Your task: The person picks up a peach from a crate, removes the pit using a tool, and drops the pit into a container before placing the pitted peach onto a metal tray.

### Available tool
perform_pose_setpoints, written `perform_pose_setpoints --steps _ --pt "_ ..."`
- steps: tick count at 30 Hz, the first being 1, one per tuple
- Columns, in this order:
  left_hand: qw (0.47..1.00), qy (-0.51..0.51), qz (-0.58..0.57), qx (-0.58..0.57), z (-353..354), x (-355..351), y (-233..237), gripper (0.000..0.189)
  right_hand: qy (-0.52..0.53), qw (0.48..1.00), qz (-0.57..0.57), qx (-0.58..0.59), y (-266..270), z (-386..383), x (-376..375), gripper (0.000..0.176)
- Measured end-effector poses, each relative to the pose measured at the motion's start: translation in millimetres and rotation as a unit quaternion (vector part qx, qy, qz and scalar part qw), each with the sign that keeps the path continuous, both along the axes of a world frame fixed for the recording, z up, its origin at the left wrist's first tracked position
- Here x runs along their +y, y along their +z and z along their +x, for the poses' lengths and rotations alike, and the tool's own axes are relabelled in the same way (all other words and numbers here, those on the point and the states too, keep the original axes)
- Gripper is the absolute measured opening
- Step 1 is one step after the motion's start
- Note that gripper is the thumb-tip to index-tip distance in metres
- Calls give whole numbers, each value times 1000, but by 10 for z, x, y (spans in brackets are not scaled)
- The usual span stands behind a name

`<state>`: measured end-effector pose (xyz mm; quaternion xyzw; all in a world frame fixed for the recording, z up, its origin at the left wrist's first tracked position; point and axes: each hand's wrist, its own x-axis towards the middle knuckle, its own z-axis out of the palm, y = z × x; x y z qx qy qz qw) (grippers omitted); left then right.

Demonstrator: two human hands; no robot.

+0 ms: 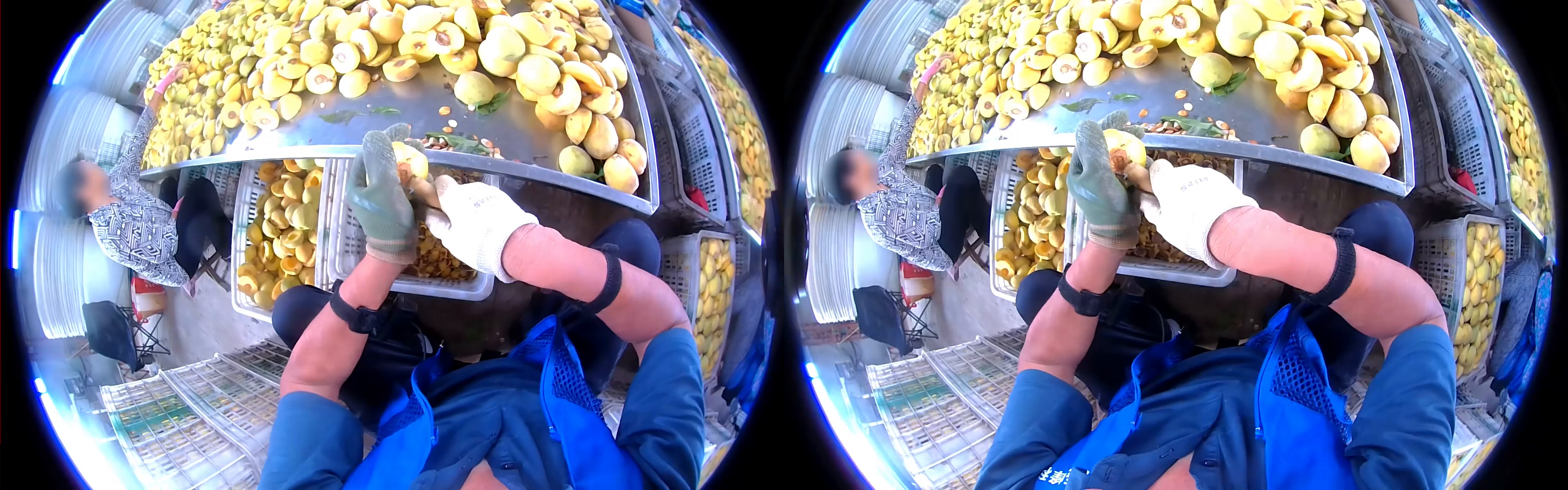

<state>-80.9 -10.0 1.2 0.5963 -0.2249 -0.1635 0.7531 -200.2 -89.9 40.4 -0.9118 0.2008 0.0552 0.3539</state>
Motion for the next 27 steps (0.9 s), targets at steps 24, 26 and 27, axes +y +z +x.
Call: perform_pose_setpoints --steps 24,26,27 --pt "967 -126 36 -218 344 247 33 38 31 661 736 139 -80 84 -273 36" --pt "953 -78 75 -282 362 270 -25 48 37 610 779 138 -134 108 -227 33" --pt "952 -56 113 -280 379 293 -71 56 41 583 799 138 -156 125 -192 32"
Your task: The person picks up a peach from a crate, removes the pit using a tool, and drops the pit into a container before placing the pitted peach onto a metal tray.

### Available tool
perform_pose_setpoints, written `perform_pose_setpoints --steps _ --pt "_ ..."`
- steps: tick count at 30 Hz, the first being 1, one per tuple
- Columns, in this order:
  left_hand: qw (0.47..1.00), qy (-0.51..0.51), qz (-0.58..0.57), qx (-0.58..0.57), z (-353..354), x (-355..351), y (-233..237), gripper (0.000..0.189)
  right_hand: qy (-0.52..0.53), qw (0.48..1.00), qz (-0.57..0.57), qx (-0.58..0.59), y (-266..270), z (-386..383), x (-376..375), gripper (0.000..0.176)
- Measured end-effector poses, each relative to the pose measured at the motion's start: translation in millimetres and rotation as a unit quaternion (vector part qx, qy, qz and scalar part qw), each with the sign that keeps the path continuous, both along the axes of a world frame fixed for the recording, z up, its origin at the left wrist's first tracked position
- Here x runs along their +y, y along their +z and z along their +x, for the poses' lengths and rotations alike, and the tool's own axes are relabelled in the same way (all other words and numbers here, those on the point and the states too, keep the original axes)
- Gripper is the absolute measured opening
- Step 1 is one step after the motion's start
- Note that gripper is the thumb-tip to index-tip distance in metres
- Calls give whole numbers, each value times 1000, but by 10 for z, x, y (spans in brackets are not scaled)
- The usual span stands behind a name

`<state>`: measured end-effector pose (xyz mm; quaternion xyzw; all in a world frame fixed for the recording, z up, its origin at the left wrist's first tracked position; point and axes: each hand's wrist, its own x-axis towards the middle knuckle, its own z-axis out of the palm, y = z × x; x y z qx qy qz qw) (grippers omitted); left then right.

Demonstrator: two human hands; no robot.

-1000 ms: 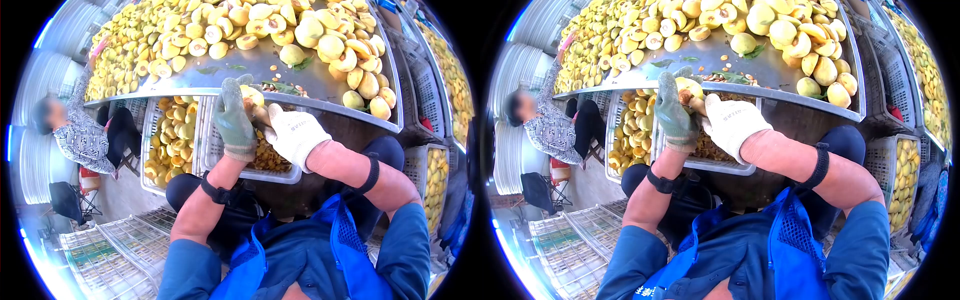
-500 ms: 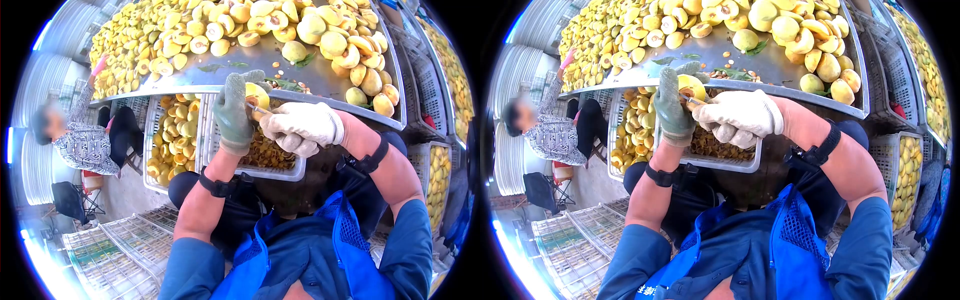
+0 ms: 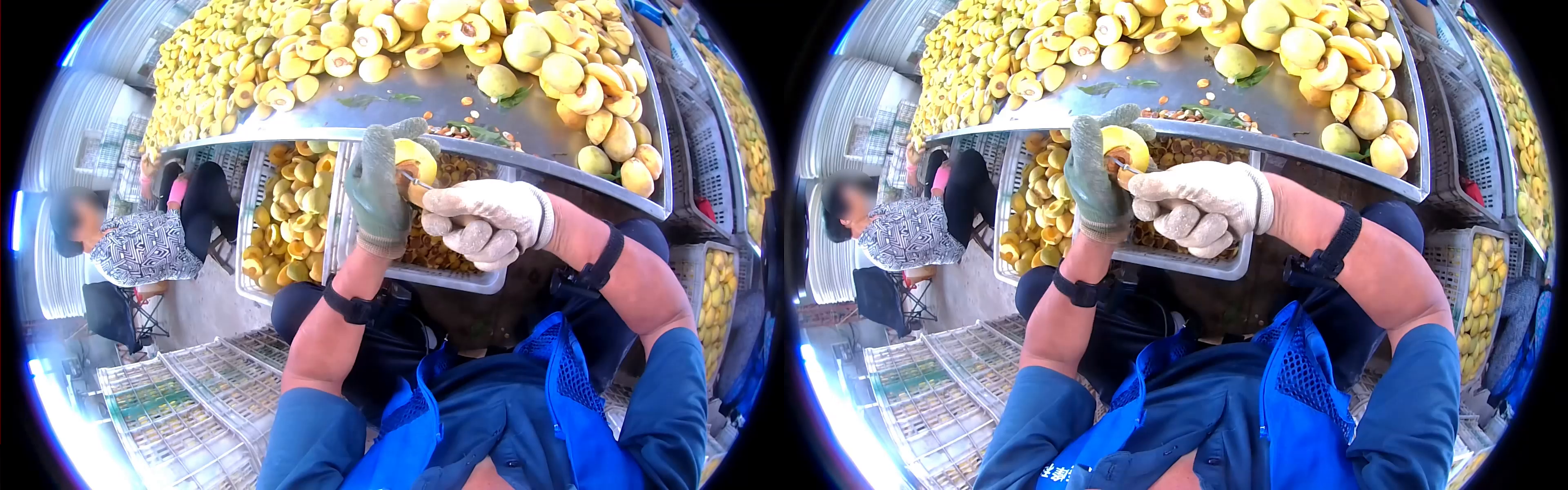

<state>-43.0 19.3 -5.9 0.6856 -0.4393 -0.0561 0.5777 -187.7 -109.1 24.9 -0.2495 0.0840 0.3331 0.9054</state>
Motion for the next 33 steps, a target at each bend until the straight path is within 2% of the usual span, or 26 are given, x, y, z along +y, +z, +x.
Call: perform_pose_setpoints --steps 2,3,4,5,6,7,8,9,10,11,12,13,14,15,16,17,19,21,24,28,31,32,33 --pt "988 8 -25 155 33 31 -66 64 -30 998 -49 -31 -5 20 122 29" --pt "948 -14 -80 309 23 27 -61 63 -43 995 -73 -47 -7 33 190 28" --pt "880 -37 -134 454 13 21 -54 63 -57 983 -156 -78 -25 56 251 23" --pt "788 -59 -184 585 19 21 -43 62 -52 937 -321 -126 -12 67 287 35" --pt "796 -7 -188 575 40 34 -27 60 -70 853 -469 -219 -38 94 312 41" --pt "802 47 -193 563 71 56 -9 58 -84 736 -597 -307 -40 123 334 48" --pt "815 61 -165 552 216 125 -24 57 -27 740 -619 -262 8 55 273 53" --pt "828 74 -135 540 371 196 -33 57 38 710 -670 -214 57 64 274 46" --pt "835 126 -165 509 386 179 83 55 111 655 -723 -192 -23 86 265 46" --pt "896 171 -79 402 444 271 268 49 181 592 -768 -163 -230 101 229 46" --pt "950 197 -81 230 795 393 116 41 250 557 -755 -240 -822 49 70 48" --pt "964 247 -82 52 1146 510 -35 34 272 549 -754 -237 -736 27 34 45" --pt "929 311 182 -79 1068 605 407 34 293 541 -753 -234 -642 8 2 43" --pt "869 276 301 -281 1374 860 307 39 305 566 -751 -149 -153 8 22 43" --pt "853 344 299 -255 1508 901 225 47 192 606 -751 -178 43 -59 -59 42" --pt "819 365 376 -235 1373 870 319 49 77 644 -739 -181 155 -79 -143 42" --pt "817 294 407 -284 1265 758 313 57 -52 599 -790 -123 306 -36 -417 38" --pt "876 233 323 -271 1089 506 191 53 -133 452 -881 -35 161 46 -758 37" --pt "926 148 228 -263 686 161 193 47 -203 352 -913 -46 -78 220 -1046 39" --pt "963 63 124 -231 484 -168 268 37 -111 328 -938 -9 -489 544 -1259 48" --pt "978 31 81 -191 442 -275 296 32 -141 303 -943 -8 -540 579 -1270 46" --pt "976 23 69 -207 456 -272 307 30 -151 353 -923 -1 -507 581 -1291 45" --pt "989 16 61 -133 474 -272 266 32 -159 402 -902 6 -418 550 -1304 45"
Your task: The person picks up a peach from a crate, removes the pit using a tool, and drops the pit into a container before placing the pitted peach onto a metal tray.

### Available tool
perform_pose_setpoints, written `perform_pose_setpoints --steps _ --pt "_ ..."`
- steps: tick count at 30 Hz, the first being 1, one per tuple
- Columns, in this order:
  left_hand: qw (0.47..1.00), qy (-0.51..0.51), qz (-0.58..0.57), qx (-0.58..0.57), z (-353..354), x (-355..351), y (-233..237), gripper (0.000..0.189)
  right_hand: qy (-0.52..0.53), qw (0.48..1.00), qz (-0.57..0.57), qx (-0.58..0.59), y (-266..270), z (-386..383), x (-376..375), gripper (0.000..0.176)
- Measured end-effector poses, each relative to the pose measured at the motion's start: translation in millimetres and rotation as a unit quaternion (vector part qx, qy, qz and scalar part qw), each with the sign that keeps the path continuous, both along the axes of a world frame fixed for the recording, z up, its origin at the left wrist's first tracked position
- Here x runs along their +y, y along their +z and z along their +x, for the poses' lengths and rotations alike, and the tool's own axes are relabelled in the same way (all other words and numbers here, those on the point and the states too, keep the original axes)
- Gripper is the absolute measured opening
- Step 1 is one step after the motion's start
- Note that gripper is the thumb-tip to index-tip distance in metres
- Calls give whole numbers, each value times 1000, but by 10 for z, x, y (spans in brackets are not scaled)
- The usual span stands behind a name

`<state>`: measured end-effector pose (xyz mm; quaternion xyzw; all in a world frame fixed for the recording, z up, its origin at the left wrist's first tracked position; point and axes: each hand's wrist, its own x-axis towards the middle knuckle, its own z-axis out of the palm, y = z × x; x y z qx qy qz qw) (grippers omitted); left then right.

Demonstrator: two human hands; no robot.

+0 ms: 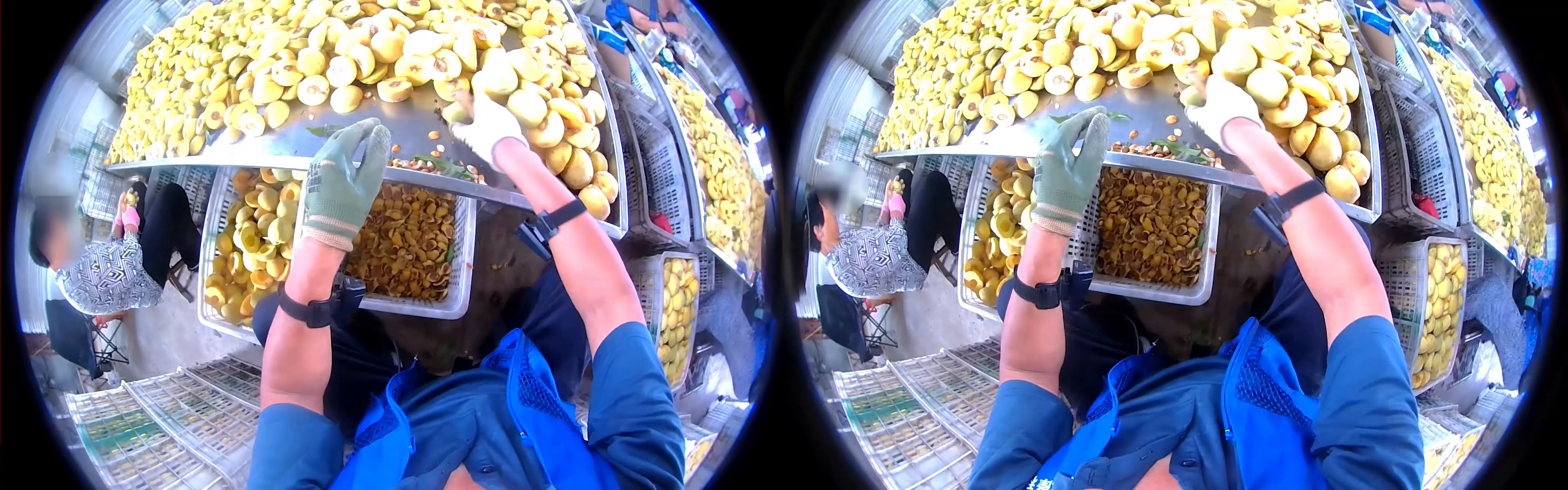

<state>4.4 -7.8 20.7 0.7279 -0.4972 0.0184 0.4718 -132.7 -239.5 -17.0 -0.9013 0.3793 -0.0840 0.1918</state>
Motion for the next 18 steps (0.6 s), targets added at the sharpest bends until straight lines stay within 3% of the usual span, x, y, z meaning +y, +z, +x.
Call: perform_pose_setpoints --steps 1,2,4,8,10,12,14,18 --pt "997 -2 -11 76 15 -6 -76 33 0 999 53 -6 134 -39 -3 45" --pt "988 -4 -25 152 16 -15 -125 34 -4 937 318 -141 477 -208 161 35" --pt "959 -13 -45 280 -56 -22 -87 34 -35 803 521 -285 453 -221 213 28" --pt "871 -62 -81 481 -195 -86 -32 40 24 647 693 -317 579 -344 583 33" --pt "807 -106 -122 568 -260 -102 -57 52 46 646 708 -280 575 -301 718 30" --pt "741 -173 -156 629 -279 -135 -126 56 71 710 647 -271 577 -257 784 29" --pt "712 -189 -160 657 -326 -118 -159 56 95 775 569 -257 586 -282 835 31" --pt "672 -154 -149 709 -484 -67 -86 60 90 829 503 -229 626 -314 906 38"
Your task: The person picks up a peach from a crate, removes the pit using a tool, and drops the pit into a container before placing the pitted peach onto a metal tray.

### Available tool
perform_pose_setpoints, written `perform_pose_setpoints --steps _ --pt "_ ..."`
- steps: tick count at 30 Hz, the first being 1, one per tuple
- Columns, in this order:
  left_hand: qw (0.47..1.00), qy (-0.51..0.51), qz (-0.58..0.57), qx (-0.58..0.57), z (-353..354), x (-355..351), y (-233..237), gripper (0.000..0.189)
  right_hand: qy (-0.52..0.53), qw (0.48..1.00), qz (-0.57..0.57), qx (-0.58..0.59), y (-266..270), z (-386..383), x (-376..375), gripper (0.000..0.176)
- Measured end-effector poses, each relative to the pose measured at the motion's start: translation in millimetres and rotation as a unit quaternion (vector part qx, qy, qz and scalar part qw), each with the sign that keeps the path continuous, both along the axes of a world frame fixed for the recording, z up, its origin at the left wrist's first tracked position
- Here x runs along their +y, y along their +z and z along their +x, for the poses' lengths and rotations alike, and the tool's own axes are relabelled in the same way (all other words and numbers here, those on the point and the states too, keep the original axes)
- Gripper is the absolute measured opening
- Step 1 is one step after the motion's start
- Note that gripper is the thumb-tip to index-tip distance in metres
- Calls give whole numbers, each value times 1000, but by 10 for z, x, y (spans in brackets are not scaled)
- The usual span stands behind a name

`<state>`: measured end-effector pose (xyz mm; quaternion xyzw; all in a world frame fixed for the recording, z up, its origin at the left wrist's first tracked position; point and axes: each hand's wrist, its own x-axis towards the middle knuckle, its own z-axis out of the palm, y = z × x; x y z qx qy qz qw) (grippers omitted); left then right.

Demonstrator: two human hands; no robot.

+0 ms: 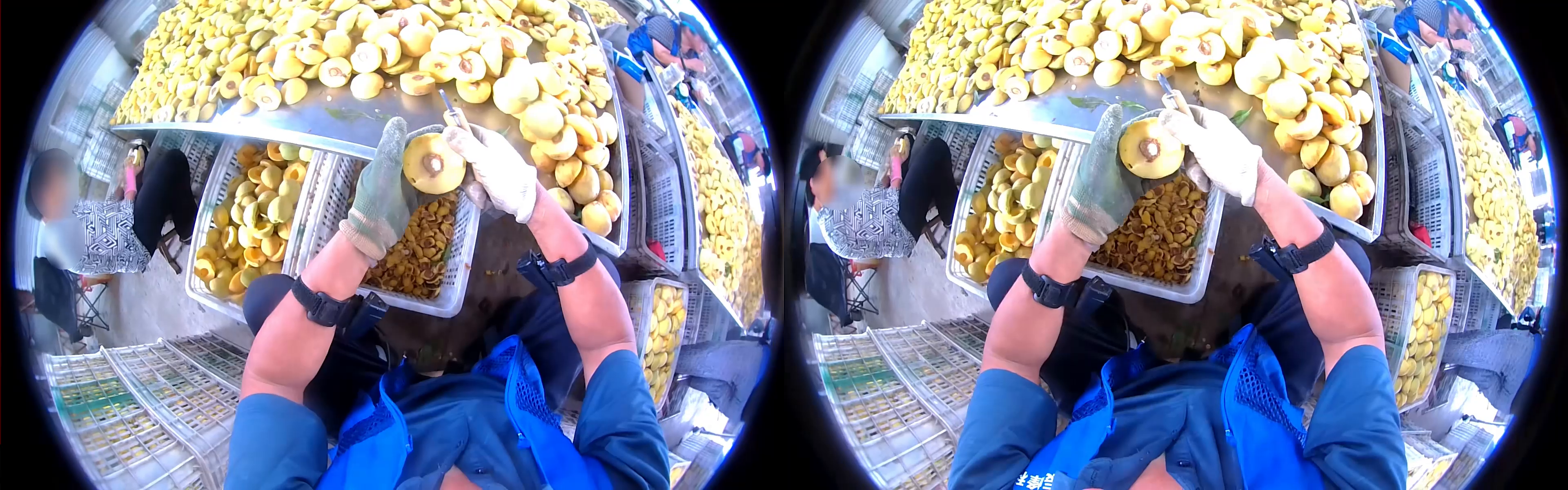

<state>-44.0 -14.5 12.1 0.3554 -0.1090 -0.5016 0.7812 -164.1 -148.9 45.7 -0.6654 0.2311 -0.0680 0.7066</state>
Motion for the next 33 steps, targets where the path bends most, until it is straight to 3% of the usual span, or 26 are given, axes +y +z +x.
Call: perform_pose_setpoints --steps 4,8,10,16,19,23,27,30,33 --pt "1000 -16 -8 21 -24 5 -94 59 -16 1000 -8 10 8 -19 18 38" --pt "999 -25 -16 36 -58 -4 -90 58 -8 995 -104 2 -173 13 -82 40" --pt "1000 -28 13 -3 -90 19 -28 56 13 989 -141 42 54 -50 -19 42" --pt "992 -87 77 41 -101 18 -17 51 6 917 -399 -6 -150 -7 -129 42" --pt "991 -99 28 87 -63 3 -104 51 -37 898 -437 -16 -172 -34 -119 42" --pt "987 -91 -14 133 31 61 -150 49 -103 922 -373 12 27 -138 -22 44" --pt "990 -56 -28 127 98 99 -150 47 -3 946 -319 61 -40 -256 137 45" --pt "992 -48 -20 118 110 157 -88 46 43 908 -407 88 -31 -278 268 47" --pt "994 -45 -21 101 69 163 -34 46 52 899 -425 91 -63 -284 294 50"
